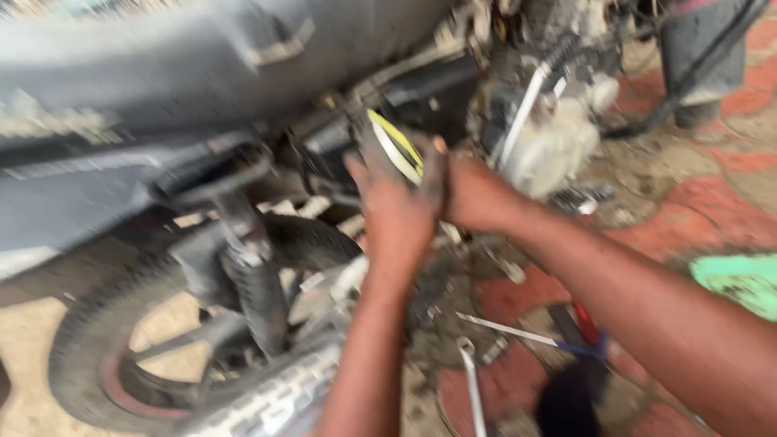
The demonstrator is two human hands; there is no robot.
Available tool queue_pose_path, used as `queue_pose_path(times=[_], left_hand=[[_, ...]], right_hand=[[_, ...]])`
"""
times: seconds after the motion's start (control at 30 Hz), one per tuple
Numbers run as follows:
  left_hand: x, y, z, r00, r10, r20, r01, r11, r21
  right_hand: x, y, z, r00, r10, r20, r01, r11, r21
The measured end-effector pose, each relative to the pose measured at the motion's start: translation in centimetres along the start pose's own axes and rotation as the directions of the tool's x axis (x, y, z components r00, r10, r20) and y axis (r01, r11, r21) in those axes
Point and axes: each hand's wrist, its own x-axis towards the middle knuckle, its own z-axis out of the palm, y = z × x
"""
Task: The person kneels beside a motorcycle and cleans its removed foam air filter, wiping and pressing it with a yellow sponge. They hold up the white filter element, then fit the filter back into the airbox on the motorcycle and press it into place.
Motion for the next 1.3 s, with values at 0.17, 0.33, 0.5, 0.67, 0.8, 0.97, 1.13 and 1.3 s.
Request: queue_pose_path(times=[0.17,0.33,0.5,0.67,0.8,0.97,1.13,1.3], left_hand=[[0.5,0.0,-1.5,0.988,-0.114,0.108,0.121,0.991,-0.061],[0.0,1.1,-2.3,0.957,-0.244,0.156,0.253,0.967,-0.035],[-1.4,-0.2,-1.4,1.0,-0.013,0.018,0.015,0.989,-0.146],[-0.9,0.8,-1.1,0.984,-0.157,0.083,0.17,0.97,-0.173],[-0.7,0.9,-1.4,0.956,-0.274,0.106,0.287,0.949,-0.133],[-0.7,1.5,-0.8,0.97,-0.234,0.07,0.237,0.971,-0.028],[-1.8,2.8,-0.9,0.934,-0.357,-0.013,0.357,0.934,-0.016],[-6.6,5.6,-4.7,0.843,-0.538,-0.013,0.538,0.842,0.043]], right_hand=[[-3.8,0.4,-0.7,0.974,0.15,0.173,-0.175,0.974,0.141],[-8.5,3.1,2.7,0.98,0.155,0.121,-0.186,0.932,0.312],[-8.2,5.0,6.4,0.928,0.348,0.13,-0.275,0.407,0.871],[-7.4,4.0,5.8,0.897,0.291,0.333,-0.247,-0.294,0.923],[-7.4,7.1,8.5,0.839,0.327,0.434,-0.298,-0.391,0.871],[-6.8,6.6,7.9,0.843,0.305,0.443,-0.288,-0.44,0.85],[-7.8,6.1,7.8,0.821,0.308,0.48,-0.331,-0.428,0.841],[-11.6,6.3,6.3,0.853,-0.061,0.518,-0.516,-0.238,0.823]])
